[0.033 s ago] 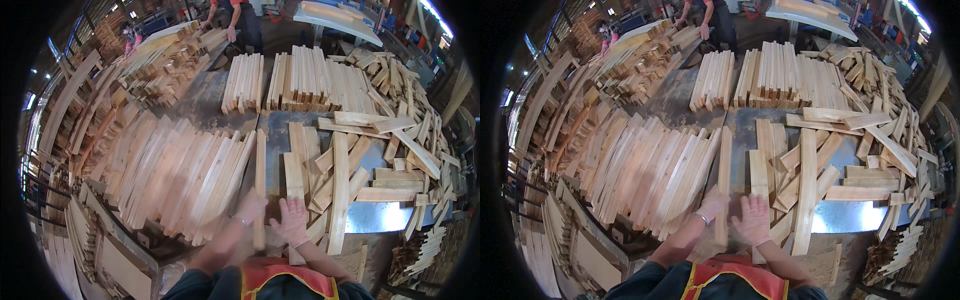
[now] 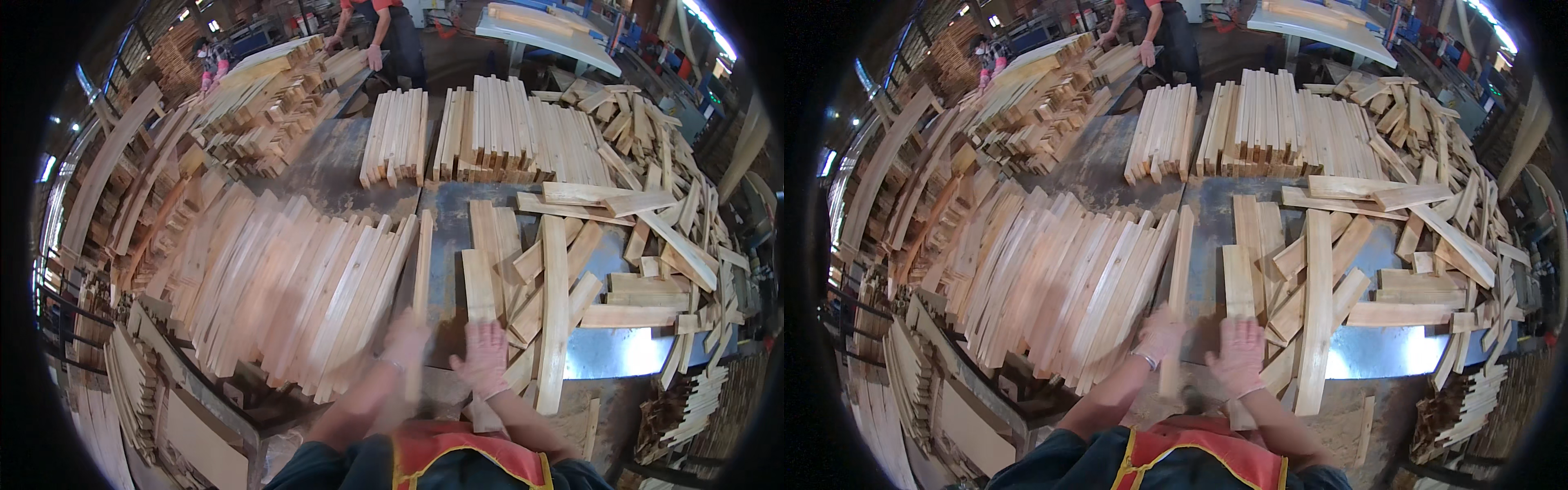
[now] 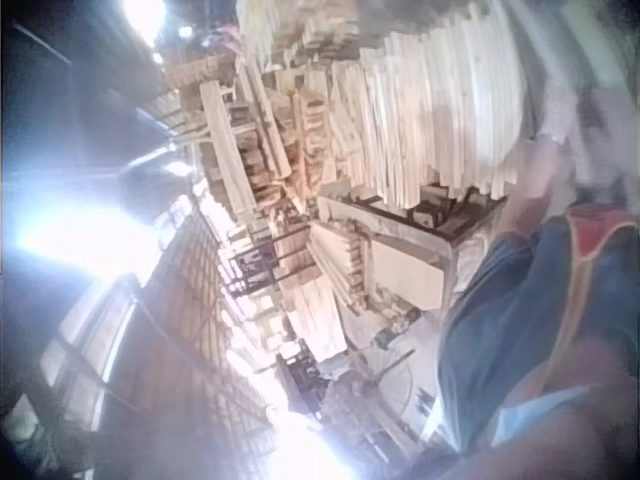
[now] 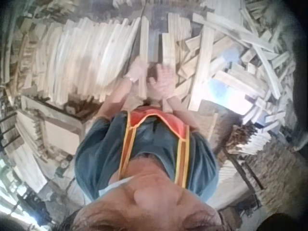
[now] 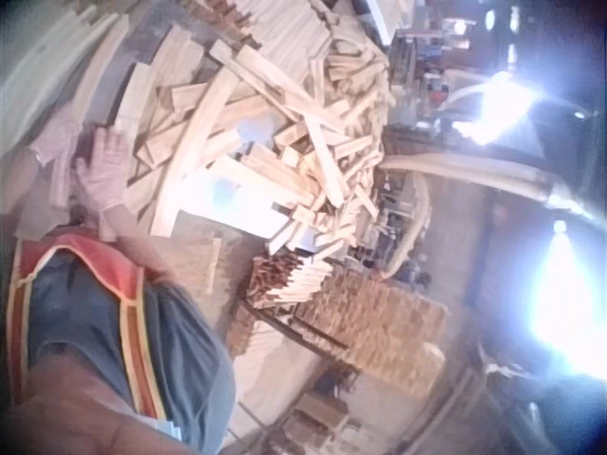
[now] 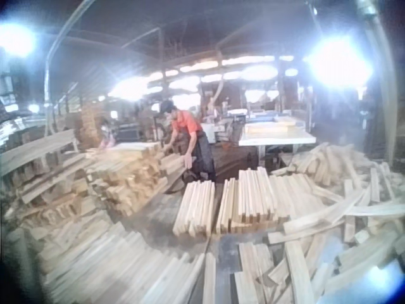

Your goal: The person repeatedly picks up wooden planks from a pile on a metal table and stacks them into neat piles. The person handles the planks one at a time, aligning them and placing them into growing stacks throughout the clip.

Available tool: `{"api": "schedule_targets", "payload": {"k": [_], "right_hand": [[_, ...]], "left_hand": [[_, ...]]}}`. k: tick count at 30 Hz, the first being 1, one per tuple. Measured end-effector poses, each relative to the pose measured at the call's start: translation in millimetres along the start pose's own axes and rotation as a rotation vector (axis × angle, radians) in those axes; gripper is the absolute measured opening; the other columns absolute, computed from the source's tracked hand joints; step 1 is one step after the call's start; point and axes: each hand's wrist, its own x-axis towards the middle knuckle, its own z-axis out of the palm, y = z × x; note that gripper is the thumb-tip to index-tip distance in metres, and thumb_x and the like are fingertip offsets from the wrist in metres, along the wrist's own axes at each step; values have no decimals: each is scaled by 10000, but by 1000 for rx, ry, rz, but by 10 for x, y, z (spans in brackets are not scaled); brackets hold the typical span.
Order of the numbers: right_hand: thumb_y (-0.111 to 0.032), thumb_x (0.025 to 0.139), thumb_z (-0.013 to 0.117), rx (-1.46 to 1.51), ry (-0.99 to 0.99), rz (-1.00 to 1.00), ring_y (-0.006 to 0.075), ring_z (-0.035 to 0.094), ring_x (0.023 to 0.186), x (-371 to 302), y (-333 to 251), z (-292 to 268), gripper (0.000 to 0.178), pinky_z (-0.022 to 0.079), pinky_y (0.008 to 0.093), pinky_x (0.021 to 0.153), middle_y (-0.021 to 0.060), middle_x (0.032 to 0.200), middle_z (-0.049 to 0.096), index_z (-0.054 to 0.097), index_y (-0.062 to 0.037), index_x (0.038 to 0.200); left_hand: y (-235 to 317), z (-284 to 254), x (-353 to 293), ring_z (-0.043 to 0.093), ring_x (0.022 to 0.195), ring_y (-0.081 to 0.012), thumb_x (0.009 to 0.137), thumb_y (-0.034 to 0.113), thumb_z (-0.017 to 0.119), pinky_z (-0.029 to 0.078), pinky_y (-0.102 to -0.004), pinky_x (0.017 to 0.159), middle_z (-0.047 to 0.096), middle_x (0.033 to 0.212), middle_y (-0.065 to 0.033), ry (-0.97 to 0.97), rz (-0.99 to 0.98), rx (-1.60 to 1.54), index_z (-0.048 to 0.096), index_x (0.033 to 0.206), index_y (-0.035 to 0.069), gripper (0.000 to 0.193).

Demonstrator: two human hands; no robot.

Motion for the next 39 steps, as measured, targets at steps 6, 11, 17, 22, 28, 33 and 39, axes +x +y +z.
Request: {"api": "schedule_targets", "payload": {"k": [6,11,17,22,28,33,39], "right_hand": [[-263,806,741,-174,-116,190,395,416,1452,248,84,34,833,324,539,1181,162,1536,453,415,-95,1554],[-96,852,655,42,-46,244,439,505,1385,456,19,80,786,455,533,1100,206,1552,461,380,-101,1588],[-51,876,637,622,-116,325,412,537,1375,814,-745,424,829,488,433,1113,232,1594,444,313,-91,1638],[-115,885,707,1461,-181,299,457,508,1392,856,-1384,783,857,458,455,1151,255,1525,516,301,-21,1634],[-252,849,782,333,11,11,448,452,1460,593,-269,-54,837,367,510,1225,315,1523,508,430,16,1560],[-313,769,811,-336,208,482,449,516,1375,-258,1371,-343,885,403,527,1183,293,1444,543,458,-29,1529],[-178,799,817,532,228,483,352,599,1253,-456,1412,-448,802,516,438,1066,228,1358,588,482,-7,1507]], "left_hand": [[-560,-468,49,423,1435,-317,840,333,703,336,-510,1181,457,1541,-108,283,213,604,462,1532,103,768],[-767,-746,-162,379,1488,-315,839,329,709,290,-490,1232,460,1557,-137,275,180,494,471,1548,88,786],[-2165,-984,-872,383,1514,-378,901,333,729,305,-455,1252,436,1618,-210,775,-150,200,465,1572,61,771],[-2895,-876,-1439,547,1346,-292,944,406,773,499,-438,1072,598,1434,-115,1122,-482,-742,565,1474,58,667],[-2178,-734,-1317,549,712,-162,1009,352,738,507,-324,628,599,879,-14,981,-755,-1419,467,1556,108,658],[-1927,-890,-1520,368,1531,-388,973,271,718,290,-476,1260,323,1695,-219,807,-260,-79,277,1662,5,860],[-213,-453,-827,355,1536,-400,919,230,726,305,-484,1262,383,1653,-242,109,379,142,314,1635,17,854]]}}
